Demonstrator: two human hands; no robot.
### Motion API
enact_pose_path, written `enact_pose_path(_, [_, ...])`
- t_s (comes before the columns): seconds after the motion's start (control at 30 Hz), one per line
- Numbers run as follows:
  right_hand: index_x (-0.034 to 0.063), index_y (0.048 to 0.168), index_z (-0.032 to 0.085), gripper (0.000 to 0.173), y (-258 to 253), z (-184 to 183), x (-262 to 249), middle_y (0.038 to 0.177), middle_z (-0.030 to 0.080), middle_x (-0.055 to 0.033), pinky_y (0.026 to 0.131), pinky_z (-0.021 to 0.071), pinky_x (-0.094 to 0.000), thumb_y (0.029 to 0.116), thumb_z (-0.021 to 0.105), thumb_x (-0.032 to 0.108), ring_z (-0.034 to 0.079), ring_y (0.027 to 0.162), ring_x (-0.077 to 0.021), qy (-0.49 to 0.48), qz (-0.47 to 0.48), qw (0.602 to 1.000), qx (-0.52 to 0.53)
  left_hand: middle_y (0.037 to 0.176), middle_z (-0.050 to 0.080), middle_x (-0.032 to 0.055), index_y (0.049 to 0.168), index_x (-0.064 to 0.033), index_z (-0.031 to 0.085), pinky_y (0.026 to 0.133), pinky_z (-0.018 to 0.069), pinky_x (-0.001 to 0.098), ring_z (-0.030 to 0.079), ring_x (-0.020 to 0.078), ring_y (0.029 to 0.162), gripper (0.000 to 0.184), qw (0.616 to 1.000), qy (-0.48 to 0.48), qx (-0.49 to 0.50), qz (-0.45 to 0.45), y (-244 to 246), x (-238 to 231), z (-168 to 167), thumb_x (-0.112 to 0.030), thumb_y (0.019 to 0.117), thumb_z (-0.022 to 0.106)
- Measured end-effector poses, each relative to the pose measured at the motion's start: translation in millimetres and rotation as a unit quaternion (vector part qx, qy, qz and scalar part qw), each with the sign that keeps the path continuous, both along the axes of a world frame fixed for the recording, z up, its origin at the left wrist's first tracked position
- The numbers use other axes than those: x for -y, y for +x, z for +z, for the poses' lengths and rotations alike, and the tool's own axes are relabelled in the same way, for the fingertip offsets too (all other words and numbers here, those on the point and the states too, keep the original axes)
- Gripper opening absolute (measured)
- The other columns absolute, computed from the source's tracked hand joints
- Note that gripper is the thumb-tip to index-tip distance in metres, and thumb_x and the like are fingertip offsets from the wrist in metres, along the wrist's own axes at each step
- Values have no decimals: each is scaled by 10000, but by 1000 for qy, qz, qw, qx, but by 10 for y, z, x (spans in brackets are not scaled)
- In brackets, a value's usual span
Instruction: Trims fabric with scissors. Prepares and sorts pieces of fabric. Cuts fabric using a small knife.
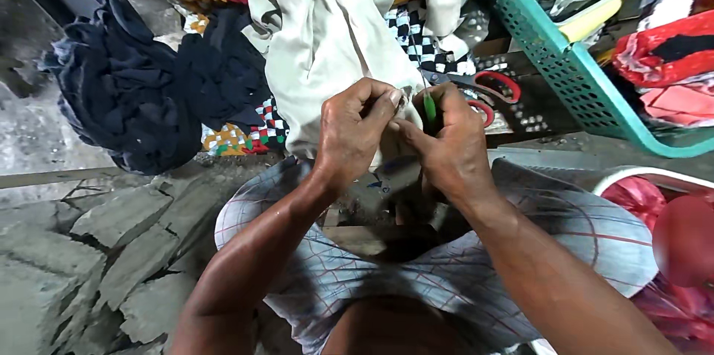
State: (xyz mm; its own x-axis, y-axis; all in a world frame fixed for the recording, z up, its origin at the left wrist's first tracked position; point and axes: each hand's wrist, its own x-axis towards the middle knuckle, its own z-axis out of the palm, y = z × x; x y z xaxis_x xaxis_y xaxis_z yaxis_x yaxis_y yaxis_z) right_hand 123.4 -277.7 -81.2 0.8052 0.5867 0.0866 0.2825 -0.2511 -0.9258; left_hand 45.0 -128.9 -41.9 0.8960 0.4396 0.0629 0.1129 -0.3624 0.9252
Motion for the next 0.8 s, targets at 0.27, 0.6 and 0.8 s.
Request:
enact_pose_path(0.27, [119,1138,657,170,132,-8,45,906,627,-11,531,465,-240,988,579,130,563,647,-76,21,-14,999,-26,747,602,42,968,-26,664,499,453,197,538,85,582,107,1000,-21,3,6,-32,-40,33,-83,1019,589])
enact_pose_path(0.6, [107,1149,667,227,87,11,26,958,616,-2,550,470,-205,1026,584,279,570,691,-54,84,-3,996,-19,824,649,58,996,3,663,598,528,220,605,94,677,64,998,-38,41,4,19,-42,-39,-16,989,602])
enact_pose_path(0.8, [107,1136,655,148,133,18,66,836,625,0,503,464,-205,1012,580,136,564,612,-61,75,-16,996,-34,748,563,35,979,-30,626,498,431,196,510,84,584,94,999,-32,27,-7,-10,-27,-13,-81,1021,561])
